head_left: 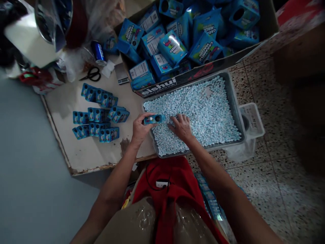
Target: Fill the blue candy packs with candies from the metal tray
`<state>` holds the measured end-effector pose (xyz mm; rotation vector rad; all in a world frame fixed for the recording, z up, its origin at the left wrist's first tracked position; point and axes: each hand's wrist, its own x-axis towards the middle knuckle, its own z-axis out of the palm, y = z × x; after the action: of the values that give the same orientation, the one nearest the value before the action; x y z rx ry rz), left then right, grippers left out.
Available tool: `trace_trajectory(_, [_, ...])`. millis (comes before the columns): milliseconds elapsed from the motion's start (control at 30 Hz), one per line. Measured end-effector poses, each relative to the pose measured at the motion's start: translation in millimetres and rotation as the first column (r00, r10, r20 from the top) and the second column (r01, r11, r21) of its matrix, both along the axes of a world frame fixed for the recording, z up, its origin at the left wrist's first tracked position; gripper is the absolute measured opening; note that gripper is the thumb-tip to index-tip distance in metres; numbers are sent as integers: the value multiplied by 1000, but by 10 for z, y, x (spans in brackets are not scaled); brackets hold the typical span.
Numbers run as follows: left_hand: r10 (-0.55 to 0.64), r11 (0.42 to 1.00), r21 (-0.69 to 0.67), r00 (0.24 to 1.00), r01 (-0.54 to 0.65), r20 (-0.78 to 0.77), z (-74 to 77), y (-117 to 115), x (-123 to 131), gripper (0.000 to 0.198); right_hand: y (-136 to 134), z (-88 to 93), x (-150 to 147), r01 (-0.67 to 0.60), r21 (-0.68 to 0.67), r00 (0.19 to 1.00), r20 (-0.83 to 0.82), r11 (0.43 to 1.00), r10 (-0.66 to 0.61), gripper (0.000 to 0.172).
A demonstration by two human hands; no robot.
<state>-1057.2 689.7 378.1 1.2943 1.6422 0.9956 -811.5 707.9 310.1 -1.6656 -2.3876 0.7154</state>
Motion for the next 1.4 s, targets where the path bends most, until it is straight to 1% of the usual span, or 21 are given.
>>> trace_trajectory(100, [44,998,-58,986,-36,160,-53,-46,-80,38,119,-28,-8,64,-79,992,-104,995,-72,27])
trace_trajectory(167, [51,997,-72,973,-36,225,-80,-74,-125,39,165,-10,16,190,-144,944,-246,971,-221,25])
trace_trajectory(200, [45,997,-70,971,-29,236,-85,-84,-148,38,175,16,34,280,-197,880,-337,940,-333,26])
trace_trajectory(267, [23,999,-46,976,-13,215,-71,-93,-197,36,181,102,76,400,-419,622,-529,815,-577,31])
trace_trajectory(300, [7,1000,-28,983,-2,183,-53,-89,-219,35,182,162,97,388,-548,466,-577,741,-671,34])
trace_trajectory(333, [-13,1000,-7,991,14,135,-28,-81,-237,33,185,232,113,338,-651,338,-591,680,-733,36])
trace_trajectory(400, [-57,998,28,998,56,5,31,-49,-247,34,199,395,113,203,-761,192,-586,616,-787,39])
trace_trajectory(500, [-129,989,41,973,139,-193,105,22,-174,41,243,666,-24,65,-775,78,-624,628,-778,39])
trace_trajectory(600, [-205,976,16,935,219,-291,135,96,-13,43,287,908,-315,10,-679,-32,-734,734,-678,40])
trace_trajectory(667, [-250,965,-1,913,264,-322,137,136,104,38,301,1014,-526,51,-586,-37,-811,809,-584,43])
trace_trajectory(767, [-271,958,-4,897,288,-350,127,186,241,33,301,1058,-748,163,-484,19,-870,860,-493,49])
trace_trajectory(833, [-261,961,-3,899,278,-352,105,212,298,35,311,1023,-793,233,-454,26,-881,860,-472,54])
trace_trajectory(867, [-252,964,-4,903,267,-347,88,221,316,37,325,993,-781,253,-460,-1,-880,851,-476,55])
trace_trajectory(967, [-210,975,1,931,220,-298,7,221,343,39,392,875,-611,205,-566,-178,-824,798,-538,59])
trace_trajectory(1033, [-164,985,23,960,173,-225,-61,195,347,41,421,785,-411,153,-636,-242,-766,756,-596,59])
trace_trajectory(1067, [-129,990,35,975,138,-178,-93,178,348,41,418,741,-299,161,-655,-211,-754,739,-622,58])
trace_trajectory(1100, [-96,994,45,987,103,-131,-122,161,351,40,402,703,-185,213,-657,-120,-752,723,-648,56])
trace_trajectory(1167, [-72,996,52,995,76,-65,-163,142,359,39,332,652,34,379,-603,147,-709,702,-689,52])
trace_trajectory(1233, [-80,995,54,996,83,-50,-176,149,360,38,235,644,231,520,-478,398,-598,708,-696,50])
trace_trajectory(1300, [-71,995,69,995,76,-70,-157,170,332,40,149,664,406,557,-312,608,-479,770,-634,49])
trace_trajectory(1400, [9,995,101,991,5,-135,-73,166,175,41,90,671,640,456,-110,835,-289,883,-468,57])
